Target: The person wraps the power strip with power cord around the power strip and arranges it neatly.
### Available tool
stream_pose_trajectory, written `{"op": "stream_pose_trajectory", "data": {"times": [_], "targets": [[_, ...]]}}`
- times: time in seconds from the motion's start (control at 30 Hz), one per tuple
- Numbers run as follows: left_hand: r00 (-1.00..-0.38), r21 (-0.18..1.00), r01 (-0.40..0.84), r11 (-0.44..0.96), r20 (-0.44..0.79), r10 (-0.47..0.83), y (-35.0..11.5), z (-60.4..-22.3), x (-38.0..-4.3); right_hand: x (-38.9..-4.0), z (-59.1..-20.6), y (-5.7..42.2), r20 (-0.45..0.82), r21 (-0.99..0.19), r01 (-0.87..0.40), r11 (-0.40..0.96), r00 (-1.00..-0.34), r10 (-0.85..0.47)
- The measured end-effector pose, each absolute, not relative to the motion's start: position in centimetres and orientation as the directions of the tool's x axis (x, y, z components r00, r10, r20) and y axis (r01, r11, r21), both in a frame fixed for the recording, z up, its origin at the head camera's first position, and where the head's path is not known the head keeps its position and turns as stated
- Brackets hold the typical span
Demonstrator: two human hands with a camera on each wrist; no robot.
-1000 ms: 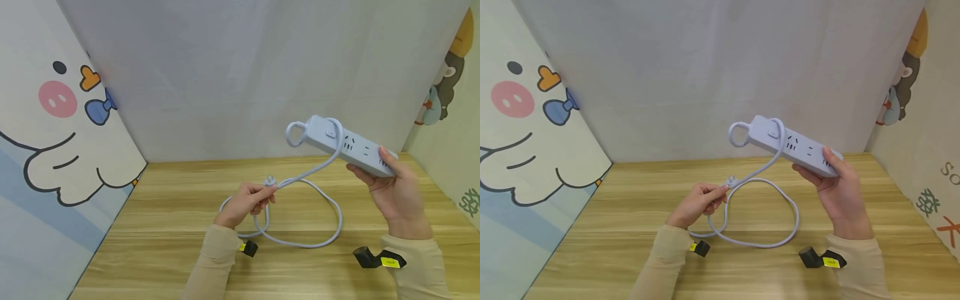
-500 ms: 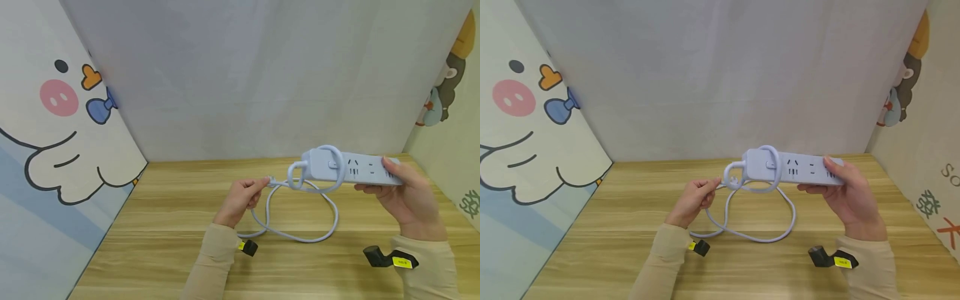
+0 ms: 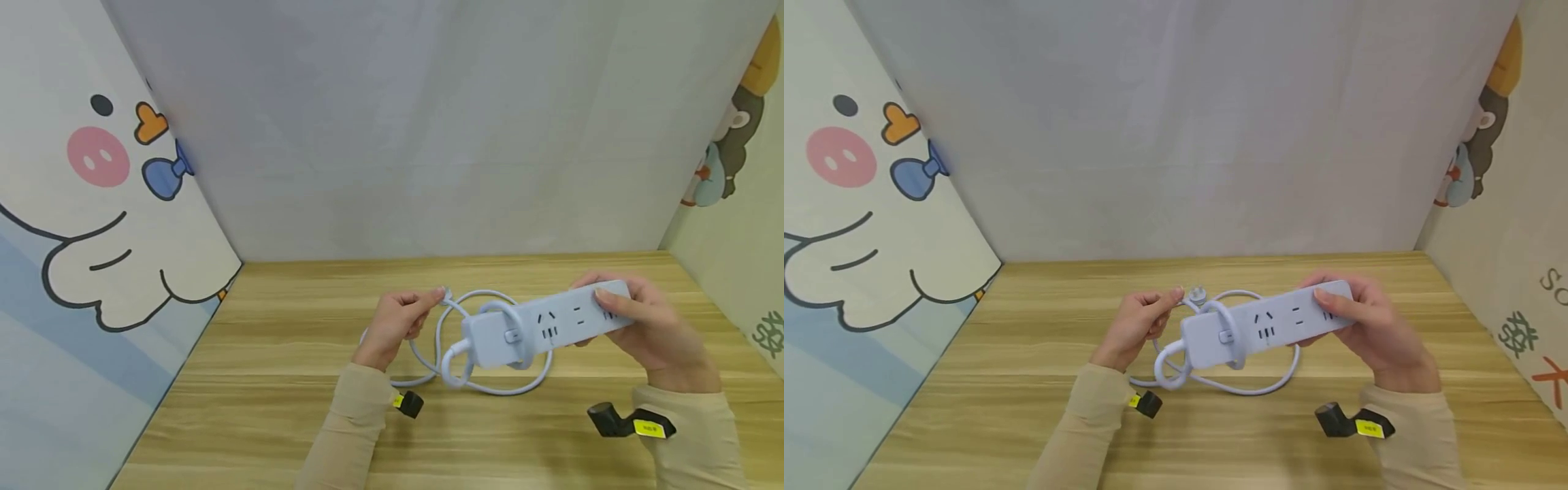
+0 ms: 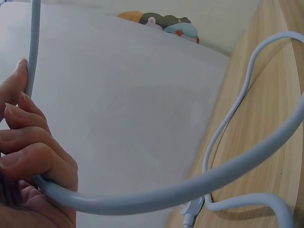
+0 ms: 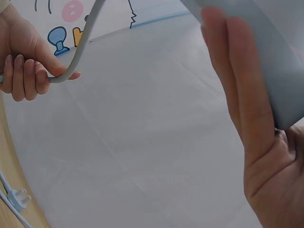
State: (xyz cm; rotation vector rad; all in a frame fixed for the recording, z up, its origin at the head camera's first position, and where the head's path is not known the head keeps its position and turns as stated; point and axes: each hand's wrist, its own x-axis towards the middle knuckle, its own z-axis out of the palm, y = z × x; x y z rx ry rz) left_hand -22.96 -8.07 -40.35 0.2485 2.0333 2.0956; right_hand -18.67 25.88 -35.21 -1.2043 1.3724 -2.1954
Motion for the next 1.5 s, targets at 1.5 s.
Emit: {"op": "stream_pose_trajectory", "data": {"times": [1.5], "targets": [[-0.959, 0.91, -0.088, -0.405, 0.033, 0.282, -7.6, -35.6, -20.3, -17.3, -33.6, 24.3, 0.091, -0.825, -0.216, 0.523, -0.963, -0.254]]}}
